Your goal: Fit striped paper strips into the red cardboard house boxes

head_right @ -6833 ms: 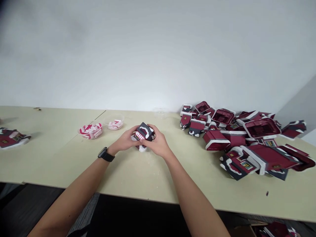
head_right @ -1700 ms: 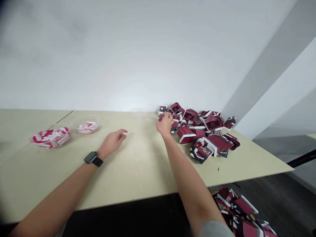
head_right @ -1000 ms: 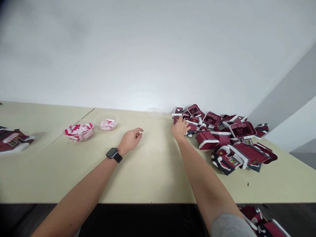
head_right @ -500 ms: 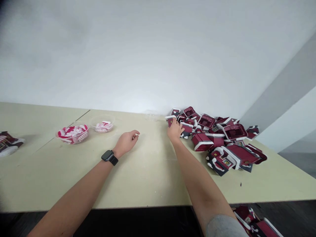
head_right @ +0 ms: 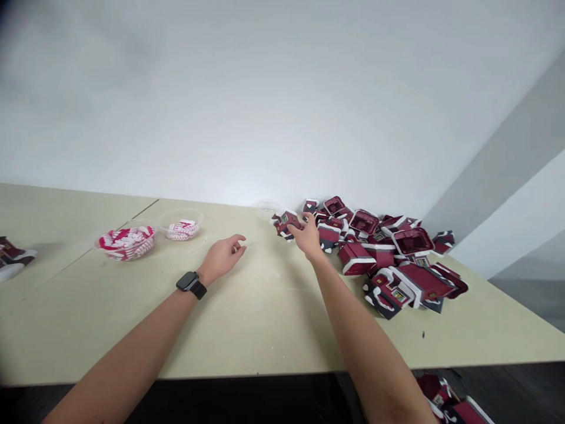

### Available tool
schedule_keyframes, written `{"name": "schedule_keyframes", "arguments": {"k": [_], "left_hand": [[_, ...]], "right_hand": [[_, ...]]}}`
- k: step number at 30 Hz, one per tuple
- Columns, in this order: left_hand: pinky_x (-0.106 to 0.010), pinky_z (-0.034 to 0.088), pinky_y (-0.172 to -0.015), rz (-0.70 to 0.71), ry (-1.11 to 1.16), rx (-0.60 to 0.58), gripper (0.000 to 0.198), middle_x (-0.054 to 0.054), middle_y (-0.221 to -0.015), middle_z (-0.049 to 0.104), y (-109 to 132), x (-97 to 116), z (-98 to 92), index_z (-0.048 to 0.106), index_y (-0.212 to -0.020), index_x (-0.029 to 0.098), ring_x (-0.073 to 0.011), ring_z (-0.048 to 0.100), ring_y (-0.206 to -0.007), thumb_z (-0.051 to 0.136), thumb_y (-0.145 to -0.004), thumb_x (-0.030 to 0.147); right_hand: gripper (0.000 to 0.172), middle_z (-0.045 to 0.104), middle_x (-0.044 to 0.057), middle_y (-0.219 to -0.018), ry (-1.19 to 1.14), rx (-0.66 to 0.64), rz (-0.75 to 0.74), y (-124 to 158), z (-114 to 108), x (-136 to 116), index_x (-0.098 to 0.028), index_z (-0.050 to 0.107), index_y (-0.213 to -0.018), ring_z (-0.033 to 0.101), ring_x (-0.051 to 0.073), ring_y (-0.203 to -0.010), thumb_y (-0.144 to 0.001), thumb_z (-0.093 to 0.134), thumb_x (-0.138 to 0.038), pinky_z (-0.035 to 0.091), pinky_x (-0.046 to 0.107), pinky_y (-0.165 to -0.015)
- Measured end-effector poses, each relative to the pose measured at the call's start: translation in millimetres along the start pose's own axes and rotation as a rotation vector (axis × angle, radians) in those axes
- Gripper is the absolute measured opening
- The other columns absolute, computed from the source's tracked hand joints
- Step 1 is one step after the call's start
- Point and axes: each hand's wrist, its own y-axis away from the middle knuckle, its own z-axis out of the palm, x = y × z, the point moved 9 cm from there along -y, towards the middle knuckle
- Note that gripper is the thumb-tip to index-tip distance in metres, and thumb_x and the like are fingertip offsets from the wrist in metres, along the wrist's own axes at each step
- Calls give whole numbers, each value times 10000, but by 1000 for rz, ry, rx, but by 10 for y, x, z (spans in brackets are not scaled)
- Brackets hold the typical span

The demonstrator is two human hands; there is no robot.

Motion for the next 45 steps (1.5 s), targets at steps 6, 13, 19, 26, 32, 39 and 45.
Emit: {"name": "schedule_keyframes", "arguments": {"k": [6, 13, 19, 26, 32, 39, 45], "left_hand": [[-484, 455, -1147, 110, 59, 86, 836, -147, -1522, 572, 13, 76, -88, 394, -1594, 233, -322, 558, -1347, 790, -868, 354], [-537, 367, -1227, 220, 48, 34, 1129, -128, -1697, 370, 21, 130, -31, 213, -1690, 305, -372, 391, -1504, 884, -781, 318], [-528, 397, -1193, 294, 68, 18, 1088, -133, -1681, 401, 24, 180, 9, 254, -1683, 292, -381, 451, -1452, 875, -790, 339], [-439, 538, -1014, 88, 453, -29, 773, -144, -1393, 662, 22, 175, 5, 487, -1510, 229, -318, 648, -1235, 774, -863, 542], [-346, 590, -732, -213, 717, -64, 502, -68, -891, 764, 34, 18, 182, 670, -1121, 178, -229, 733, -802, 690, -886, 621], [-362, 602, -736, -339, 936, -154, 563, -107, -945, 794, 61, -17, 383, 695, -1185, 125, -219, 743, -741, 849, -788, 494], [-316, 541, -799, -345, 995, -158, 534, -121, -1071, 795, 86, -14, 376, 788, -1158, 132, -191, 709, -855, 844, -790, 515]], "right_hand": [[784, 788, 84, -1126, -346, -254, 133, 408, 166, -192, -240, 474, -1430, 723, 253, -975, -749, 812, -436, 486, 324, -793], [750, 790, 28, -997, -506, -355, 204, 725, 396, -160, -257, 502, -1377, 715, 232, -890, -731, 829, -454, 471, 318, -747], [747, 788, 13, -983, -556, -433, 196, 856, 491, -146, -272, 496, -1374, 707, 205, -807, -737, 855, -426, 498, 318, -740], [807, 778, 19, -1070, -593, -435, 104, 847, 454, -238, -286, 476, -1401, 726, 212, -881, -709, 878, -391, 546, 350, -834], [799, 726, -13, -941, -578, -363, 66, 805, 393, -242, -273, 486, -1385, 698, 203, -819, -695, 864, -414, 551, 338, -762], [877, 694, -2, -984, -558, -352, 64, 825, 413, -278, -276, 481, -1394, 680, 218, -885, -637, 899, -424, 556, 341, -764], [948, 693, 70, -1196, -545, -365, 11, 849, 452, -321, -273, 437, -1457, 666, 264, -1125, -667, 901, -514, 564, 400, -943]]}}
